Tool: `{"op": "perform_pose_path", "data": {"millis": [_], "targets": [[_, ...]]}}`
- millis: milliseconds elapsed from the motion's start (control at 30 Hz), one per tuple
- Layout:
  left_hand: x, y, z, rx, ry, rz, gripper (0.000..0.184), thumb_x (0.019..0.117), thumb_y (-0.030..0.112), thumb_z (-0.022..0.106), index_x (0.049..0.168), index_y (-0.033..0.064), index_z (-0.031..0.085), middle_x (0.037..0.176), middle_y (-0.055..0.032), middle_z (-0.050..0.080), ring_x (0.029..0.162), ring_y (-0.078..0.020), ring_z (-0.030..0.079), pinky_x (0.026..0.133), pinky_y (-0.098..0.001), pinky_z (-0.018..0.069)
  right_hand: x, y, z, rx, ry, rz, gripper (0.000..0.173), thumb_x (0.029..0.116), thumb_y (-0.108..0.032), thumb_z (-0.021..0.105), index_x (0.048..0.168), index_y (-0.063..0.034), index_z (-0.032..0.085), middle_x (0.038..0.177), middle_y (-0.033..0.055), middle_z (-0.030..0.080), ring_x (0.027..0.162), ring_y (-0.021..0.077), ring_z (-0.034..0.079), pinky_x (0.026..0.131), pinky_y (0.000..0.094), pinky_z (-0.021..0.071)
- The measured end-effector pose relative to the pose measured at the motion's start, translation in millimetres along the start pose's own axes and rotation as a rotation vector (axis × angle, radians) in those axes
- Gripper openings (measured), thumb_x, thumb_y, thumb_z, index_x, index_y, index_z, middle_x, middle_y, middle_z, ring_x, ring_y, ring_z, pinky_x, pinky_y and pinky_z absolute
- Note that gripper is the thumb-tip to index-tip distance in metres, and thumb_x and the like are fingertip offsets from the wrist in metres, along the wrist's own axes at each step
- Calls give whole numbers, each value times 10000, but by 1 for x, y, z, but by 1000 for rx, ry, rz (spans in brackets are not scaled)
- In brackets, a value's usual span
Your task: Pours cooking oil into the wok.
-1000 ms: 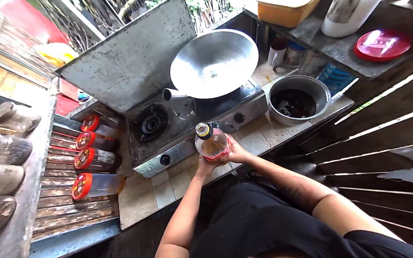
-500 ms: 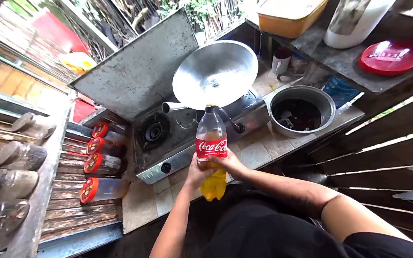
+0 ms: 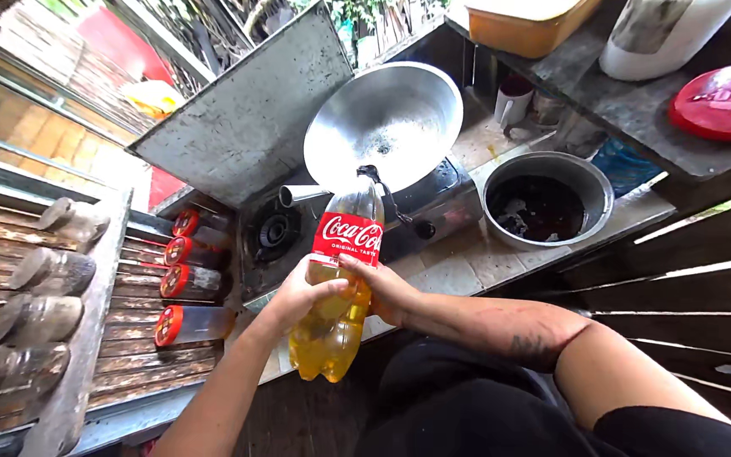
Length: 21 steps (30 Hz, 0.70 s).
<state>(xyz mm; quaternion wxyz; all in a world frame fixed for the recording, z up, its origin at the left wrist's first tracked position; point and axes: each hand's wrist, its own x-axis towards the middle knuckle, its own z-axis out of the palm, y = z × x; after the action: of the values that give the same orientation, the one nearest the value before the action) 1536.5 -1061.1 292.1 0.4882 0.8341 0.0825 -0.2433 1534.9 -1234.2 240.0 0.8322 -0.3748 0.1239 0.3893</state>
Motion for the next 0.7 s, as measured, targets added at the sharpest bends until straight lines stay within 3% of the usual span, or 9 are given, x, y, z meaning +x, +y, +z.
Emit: {"op": "perform_pose_path", "data": {"millis": [167, 300, 500, 700], "targets": [[1, 19, -4, 64, 11, -116, 529, 949, 218, 683, 1396, 49, 456, 1050, -50, 671, 894, -98, 666, 801, -278, 571, 4, -9, 3, 19, 10, 100, 458, 1078, -454, 507, 1299, -57, 564, 1046, 124, 697, 918, 220, 709, 771, 394, 605], [3, 24, -6, 27, 7, -155, 439, 976, 213, 645, 1351, 64, 471, 951, -49, 687, 816, -109, 684, 739, -274, 583, 9, -12, 3, 71, -12, 119, 427, 1077, -456, 500, 1226, -67, 593, 990, 106, 698, 887, 205, 708, 756, 386, 606], [9, 24, -7, -18, 45, -132, 464, 969, 136, 649, 1380, 63, 446, 984, -80, 681, 830, -135, 689, 743, -287, 592, 14, -18, 2, 88, -2, 80, 417, 1063, -428, 549, 1264, -64, 587, 1012, 123, 700, 904, 217, 711, 778, 387, 608], [12, 22, -10, -12, 55, -112, 499, 942, 168, 681, 1379, 83, 455, 978, -69, 690, 837, -130, 691, 751, -293, 593, 15, -21, 3, 66, 30, 76, 419, 1050, -429, 578, 1259, -65, 580, 1003, 126, 697, 885, 221, 711, 756, 389, 609]]}}
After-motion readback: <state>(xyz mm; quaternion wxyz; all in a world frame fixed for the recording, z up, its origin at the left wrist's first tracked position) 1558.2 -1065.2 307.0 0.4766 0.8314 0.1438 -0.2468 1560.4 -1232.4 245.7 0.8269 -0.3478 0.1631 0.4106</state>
